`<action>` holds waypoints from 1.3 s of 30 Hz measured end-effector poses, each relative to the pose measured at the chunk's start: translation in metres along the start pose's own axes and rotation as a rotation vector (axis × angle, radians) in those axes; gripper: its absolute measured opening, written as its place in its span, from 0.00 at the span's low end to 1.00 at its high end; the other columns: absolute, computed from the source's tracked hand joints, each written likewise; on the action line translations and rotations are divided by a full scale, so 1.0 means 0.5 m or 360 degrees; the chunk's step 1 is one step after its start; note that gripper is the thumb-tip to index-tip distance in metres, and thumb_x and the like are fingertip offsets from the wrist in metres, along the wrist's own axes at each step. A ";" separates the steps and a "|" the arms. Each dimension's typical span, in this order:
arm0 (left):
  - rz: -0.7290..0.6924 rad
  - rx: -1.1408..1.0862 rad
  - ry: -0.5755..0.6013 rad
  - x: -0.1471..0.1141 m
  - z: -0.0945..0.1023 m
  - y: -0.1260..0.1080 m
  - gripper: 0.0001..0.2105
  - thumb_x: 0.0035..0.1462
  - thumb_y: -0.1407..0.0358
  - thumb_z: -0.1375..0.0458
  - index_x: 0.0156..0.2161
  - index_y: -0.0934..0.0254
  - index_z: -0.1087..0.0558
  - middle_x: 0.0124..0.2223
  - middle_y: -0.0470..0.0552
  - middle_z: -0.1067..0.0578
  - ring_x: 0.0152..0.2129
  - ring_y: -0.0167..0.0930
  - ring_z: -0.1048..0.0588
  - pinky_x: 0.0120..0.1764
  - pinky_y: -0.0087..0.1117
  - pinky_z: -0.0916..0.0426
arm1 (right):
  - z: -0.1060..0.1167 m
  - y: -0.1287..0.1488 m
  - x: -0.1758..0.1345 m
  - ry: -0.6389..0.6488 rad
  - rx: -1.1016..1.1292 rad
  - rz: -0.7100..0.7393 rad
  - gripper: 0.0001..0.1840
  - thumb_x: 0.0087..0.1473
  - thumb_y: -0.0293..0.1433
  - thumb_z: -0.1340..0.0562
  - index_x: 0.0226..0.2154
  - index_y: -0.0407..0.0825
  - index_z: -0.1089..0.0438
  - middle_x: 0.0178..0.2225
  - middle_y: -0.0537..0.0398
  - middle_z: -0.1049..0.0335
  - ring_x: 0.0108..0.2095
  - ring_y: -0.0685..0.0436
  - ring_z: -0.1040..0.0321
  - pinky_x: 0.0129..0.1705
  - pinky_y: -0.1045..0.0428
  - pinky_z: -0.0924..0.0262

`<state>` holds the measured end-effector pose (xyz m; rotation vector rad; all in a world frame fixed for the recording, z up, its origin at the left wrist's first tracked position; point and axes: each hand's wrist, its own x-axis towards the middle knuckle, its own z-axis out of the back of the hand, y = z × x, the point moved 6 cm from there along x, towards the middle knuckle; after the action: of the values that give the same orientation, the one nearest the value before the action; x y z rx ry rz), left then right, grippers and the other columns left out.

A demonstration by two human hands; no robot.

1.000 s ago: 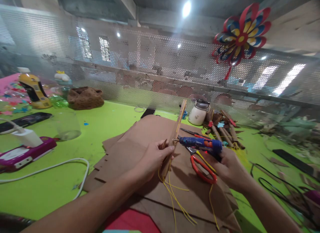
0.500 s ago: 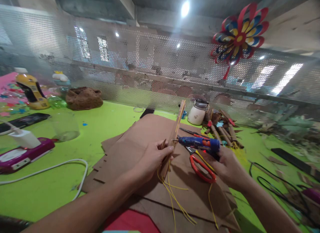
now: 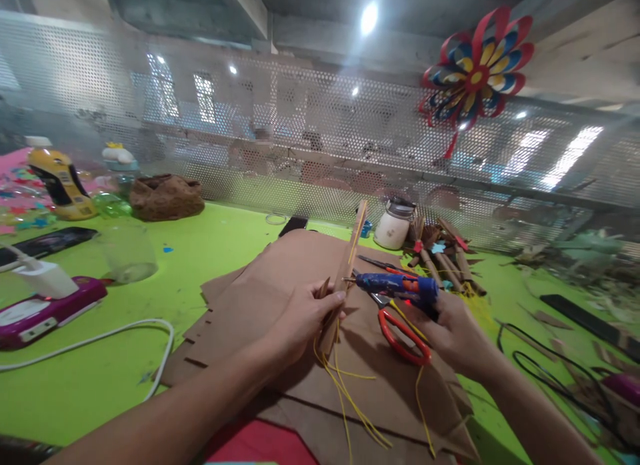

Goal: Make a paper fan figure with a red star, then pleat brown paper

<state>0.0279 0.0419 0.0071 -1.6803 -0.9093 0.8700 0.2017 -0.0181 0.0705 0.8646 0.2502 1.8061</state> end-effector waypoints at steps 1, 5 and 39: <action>-0.0006 0.0001 0.0000 0.000 0.000 -0.001 0.10 0.48 0.62 0.40 0.29 0.65 0.34 0.23 0.46 0.31 0.18 0.25 0.32 0.22 0.26 0.37 | 0.001 -0.001 0.000 0.0001 -0.0002 -0.0007 0.12 0.56 0.36 0.45 0.36 0.45 0.32 0.31 0.51 0.30 0.32 0.44 0.35 0.35 0.52 0.40; -0.0024 0.0024 0.0010 -0.001 0.000 -0.005 0.09 0.49 0.62 0.41 0.30 0.66 0.33 0.23 0.47 0.30 0.17 0.23 0.33 0.21 0.24 0.39 | 0.001 -0.005 -0.003 0.0022 -0.0047 -0.0007 0.12 0.56 0.36 0.45 0.36 0.44 0.32 0.31 0.50 0.30 0.31 0.43 0.35 0.34 0.52 0.40; 0.0050 0.0019 -0.0079 -0.004 -0.002 -0.007 0.09 0.47 0.64 0.39 0.32 0.68 0.31 0.25 0.49 0.29 0.21 0.26 0.29 0.20 0.22 0.38 | -0.015 -0.358 0.057 -0.0157 -0.0743 -0.0323 0.17 0.47 0.32 0.40 0.42 0.45 0.29 0.42 0.45 0.30 0.46 0.39 0.36 0.49 0.45 0.44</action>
<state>0.0273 0.0406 0.0107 -1.6729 -0.9117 0.9400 0.3230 0.0821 -0.0200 0.5701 -0.1418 1.5383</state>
